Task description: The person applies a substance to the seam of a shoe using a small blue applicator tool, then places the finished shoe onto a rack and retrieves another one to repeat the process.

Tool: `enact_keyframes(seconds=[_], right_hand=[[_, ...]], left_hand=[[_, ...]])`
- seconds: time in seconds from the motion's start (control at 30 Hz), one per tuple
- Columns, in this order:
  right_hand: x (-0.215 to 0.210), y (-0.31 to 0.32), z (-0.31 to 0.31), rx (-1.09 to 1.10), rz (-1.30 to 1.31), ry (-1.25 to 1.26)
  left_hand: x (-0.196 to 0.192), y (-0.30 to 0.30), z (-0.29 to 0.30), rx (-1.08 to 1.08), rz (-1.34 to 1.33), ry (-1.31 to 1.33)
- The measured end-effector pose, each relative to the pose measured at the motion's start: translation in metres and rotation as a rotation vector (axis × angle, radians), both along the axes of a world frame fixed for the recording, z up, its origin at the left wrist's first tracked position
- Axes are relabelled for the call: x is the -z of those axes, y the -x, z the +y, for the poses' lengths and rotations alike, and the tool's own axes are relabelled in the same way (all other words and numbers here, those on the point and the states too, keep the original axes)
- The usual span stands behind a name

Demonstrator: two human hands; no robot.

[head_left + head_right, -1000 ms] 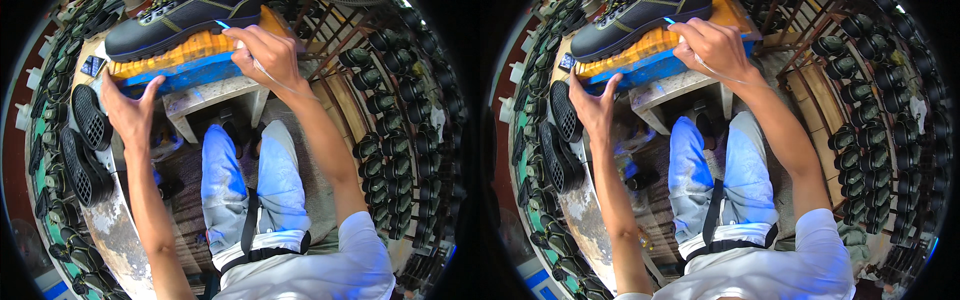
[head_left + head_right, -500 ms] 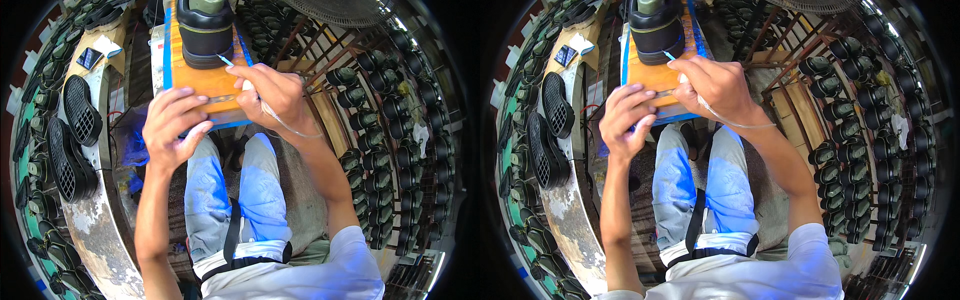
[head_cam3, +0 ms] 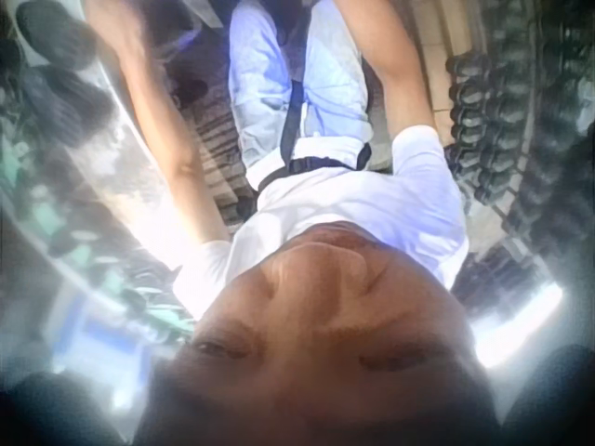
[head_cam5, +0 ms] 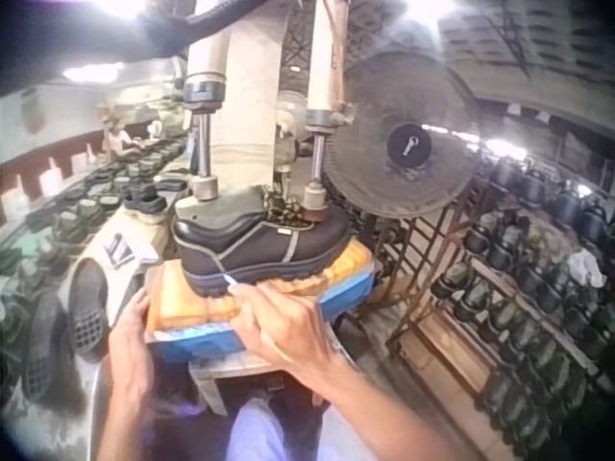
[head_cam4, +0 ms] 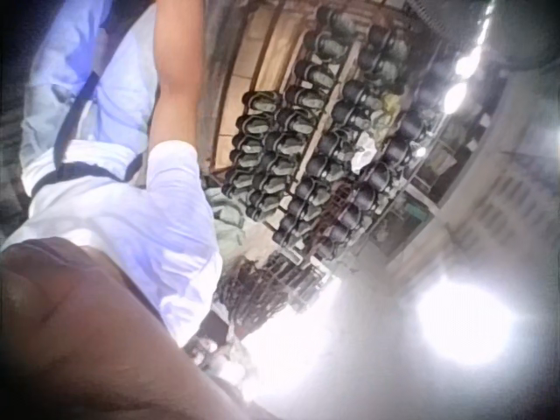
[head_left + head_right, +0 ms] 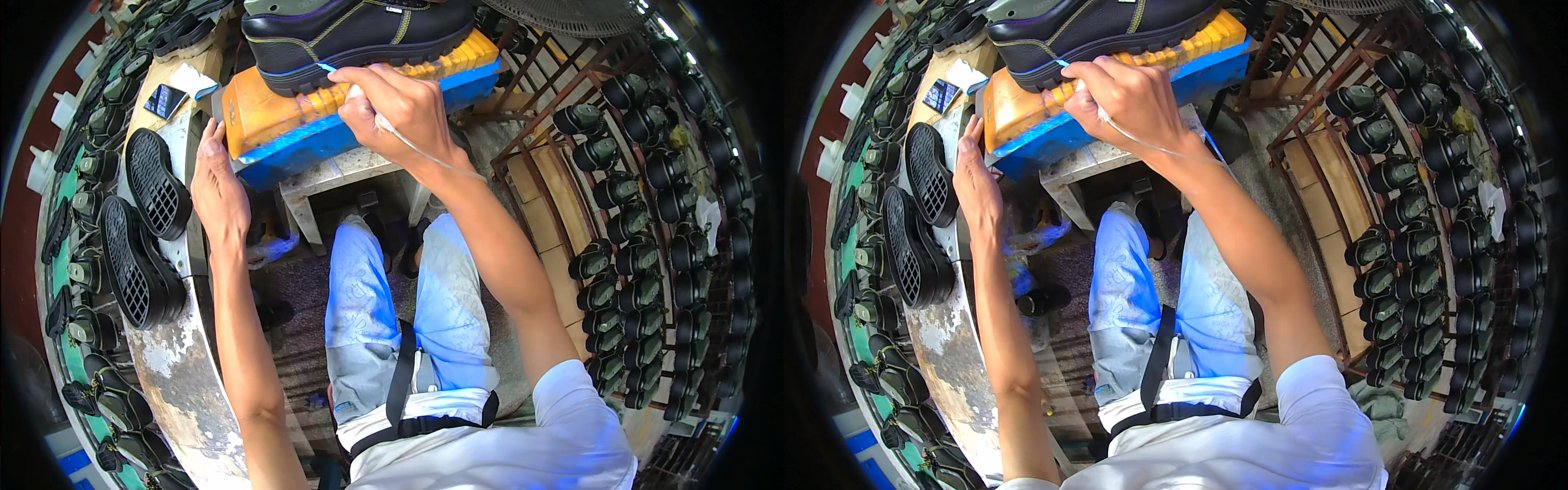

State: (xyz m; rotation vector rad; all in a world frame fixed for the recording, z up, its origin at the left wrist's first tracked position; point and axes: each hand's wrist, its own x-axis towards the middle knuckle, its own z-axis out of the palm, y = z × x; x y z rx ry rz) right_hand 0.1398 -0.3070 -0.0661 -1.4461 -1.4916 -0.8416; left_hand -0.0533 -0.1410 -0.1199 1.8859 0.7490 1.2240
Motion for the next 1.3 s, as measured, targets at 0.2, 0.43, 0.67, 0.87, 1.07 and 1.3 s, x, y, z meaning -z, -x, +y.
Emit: enact_keyframes(seconds=[0.2, 0.43, 0.67, 0.87, 1.07, 1.3], right_hand=[[0.0, -0.012, -0.014, 0.147, -0.053, -0.017], [-0.007, -0.028, -0.068, 0.279, -0.024, 0.023], [-0.03, -0.032, -0.115, 0.296, 0.05, 0.081], [-0.061, -0.019, -0.159, 0.104, 0.169, -0.136], [-0.028, 0.006, -0.135, -0.182, 1.042, 0.233], [0.003, 0.013, -0.064, 0.235, 0.521, 0.303]], left_hand=[[0.01, -0.015, 0.025, -0.068, 0.053, -0.12], [0.028, -0.023, 0.07, 0.053, -0.01, -0.198], [0.025, -0.049, 0.114, 0.229, -0.023, 0.073], [0.026, -0.046, 0.114, 0.068, -0.016, 0.004], [0.022, -0.024, -0.057, -0.017, -0.37, 0.174], [-0.004, 0.003, -0.133, 0.05, -0.074, -0.443]])
